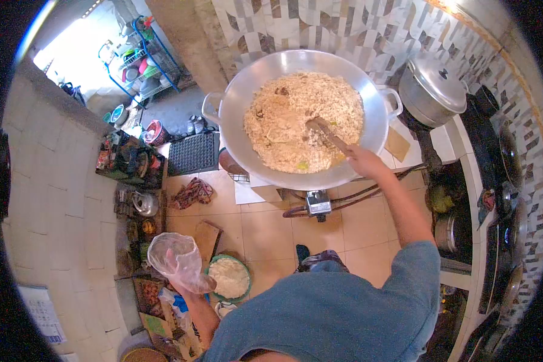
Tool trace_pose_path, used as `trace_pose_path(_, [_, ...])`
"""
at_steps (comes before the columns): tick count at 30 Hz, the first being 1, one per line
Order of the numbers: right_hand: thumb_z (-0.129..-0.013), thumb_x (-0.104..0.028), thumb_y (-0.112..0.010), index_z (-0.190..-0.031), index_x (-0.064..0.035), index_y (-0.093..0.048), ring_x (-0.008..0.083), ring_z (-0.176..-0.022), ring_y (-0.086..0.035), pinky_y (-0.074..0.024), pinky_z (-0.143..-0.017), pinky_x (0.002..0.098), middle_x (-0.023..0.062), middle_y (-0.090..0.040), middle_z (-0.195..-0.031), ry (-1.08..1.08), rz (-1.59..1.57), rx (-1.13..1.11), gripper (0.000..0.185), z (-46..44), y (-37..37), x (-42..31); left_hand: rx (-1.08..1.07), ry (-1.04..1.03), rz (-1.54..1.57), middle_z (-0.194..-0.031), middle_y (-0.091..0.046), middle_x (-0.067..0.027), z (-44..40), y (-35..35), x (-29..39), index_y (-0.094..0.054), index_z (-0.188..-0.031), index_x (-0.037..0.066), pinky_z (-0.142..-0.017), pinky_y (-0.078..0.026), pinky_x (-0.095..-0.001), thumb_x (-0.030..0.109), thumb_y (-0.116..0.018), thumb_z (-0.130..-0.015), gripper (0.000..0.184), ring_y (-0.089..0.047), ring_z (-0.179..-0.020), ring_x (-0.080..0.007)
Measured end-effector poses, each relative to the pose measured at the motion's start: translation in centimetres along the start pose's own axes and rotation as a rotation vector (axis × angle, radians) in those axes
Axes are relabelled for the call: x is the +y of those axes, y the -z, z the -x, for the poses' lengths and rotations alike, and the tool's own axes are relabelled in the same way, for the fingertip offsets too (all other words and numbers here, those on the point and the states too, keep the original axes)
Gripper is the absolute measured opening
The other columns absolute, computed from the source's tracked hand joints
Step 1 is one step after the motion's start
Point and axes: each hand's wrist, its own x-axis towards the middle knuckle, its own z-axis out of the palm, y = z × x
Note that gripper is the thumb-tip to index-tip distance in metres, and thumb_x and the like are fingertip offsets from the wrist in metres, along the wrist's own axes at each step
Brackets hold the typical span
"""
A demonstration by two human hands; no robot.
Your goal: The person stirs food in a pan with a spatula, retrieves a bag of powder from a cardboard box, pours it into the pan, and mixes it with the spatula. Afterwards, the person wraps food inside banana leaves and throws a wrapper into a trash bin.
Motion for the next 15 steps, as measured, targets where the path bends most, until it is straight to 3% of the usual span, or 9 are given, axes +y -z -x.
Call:
trace_pose_path(3, [-0.085, -0.025, -0.051, -0.123, -0.0081, -0.043, 0.0357, -0.097, -0.057, -0.0442, -0.082, 0.0413, 0.0211, -0.059, -0.105, -0.073, -0.007, -0.035, 0.042, -4.7, -2.9, 1.5, -0.114, 0.081, 0.195, -0.127, -0.044, -0.0107, 0.1, -1.0, -0.2, -0.045, -0.124, 0.015, -0.092, -0.043, -0.0446, 0.032, -0.042, -0.091, 0.037, -0.047, -0.113, -0.0283])
trace_pose_path(5, [-0.085, -0.025, -0.05, -0.124, -0.0092, -0.043, 0.037, -0.096, -0.057, -0.044, -0.082, 0.0424, 0.0216, -0.06, -0.104, -0.101, -0.061, -0.072, 0.043, -6.2, -3.4, 1.6, -0.164, 0.01, 0.168, -0.126, -0.046, -0.0127, -0.5, -0.1, -1.1, -0.041, -0.127, 0.012, -0.086, -0.047, -0.0415, 0.029, -0.046, -0.09, 0.041, -0.049, -0.111, -0.0279])
trace_pose_path(8, [-0.082, -0.023, -0.055, -0.117, -0.0082, -0.05, 0.0387, -0.095, -0.056, -0.0439, -0.082, 0.0437, 0.0221, -0.059, -0.103, -0.006, 0.166, -0.128, 0.039, -3.2, -0.7, -1.3, -0.202, -0.061, 0.119, -0.126, -0.046, -0.013, -0.4, 1.4, -1.5, -0.039, -0.129, 0.011, -0.084, -0.048, -0.0407, 0.03, -0.046, -0.09, 0.044, -0.049, -0.111, -0.0278])
trace_pose_path(11, [-0.078, -0.021, -0.06, -0.106, -0.0054, -0.058, 0.0389, -0.094, -0.056, -0.0445, -0.081, 0.0436, 0.0206, -0.059, -0.1, -0.071, 0.184, -0.059, 0.032, 1.9, 0.2, -3.4, -0.209, -0.102, -0.005, -0.128, -0.045, -0.0121, 1.2, 2.0, -1.0, -0.039, -0.13, 0.012, -0.086, -0.047, -0.0417, 0.035, -0.044, -0.09, 0.046, -0.048, -0.113, -0.0278])
trace_pose_path(14, [-0.072, -0.022, -0.068, -0.098, -0.0033, -0.063, 0.0371, -0.095, -0.055, -0.0441, -0.082, 0.0419, 0.0186, -0.06, -0.099, 0.136, 0.35, 0.125, 0.032, 6.0, -1.6, -6.5, -0.248, -0.243, -0.231, -0.129, -0.044, -0.0112, 3.5, 3.2, -0.4, -0.039, -0.13, 0.013, -0.088, -0.046, -0.0428, 0.039, -0.042, -0.09, 0.048, -0.046, -0.115, -0.0279])
trace_pose_path(15, [-0.065, -0.026, -0.075, -0.104, -0.0033, -0.06, 0.0341, -0.099, -0.054, -0.0426, -0.085, 0.0395, 0.0179, -0.059, -0.101, 0.346, 0.001, 0.14, 0.047, 7.2, -4.2, -7.4, -0.262, -0.31, -0.334, -0.13, -0.043, -0.0109, 4.4, 3.8, -0.2, -0.039, -0.13, 0.013, -0.088, -0.045, -0.0432, 0.04, -0.041, -0.09, 0.049, -0.045, -0.115, -0.028])
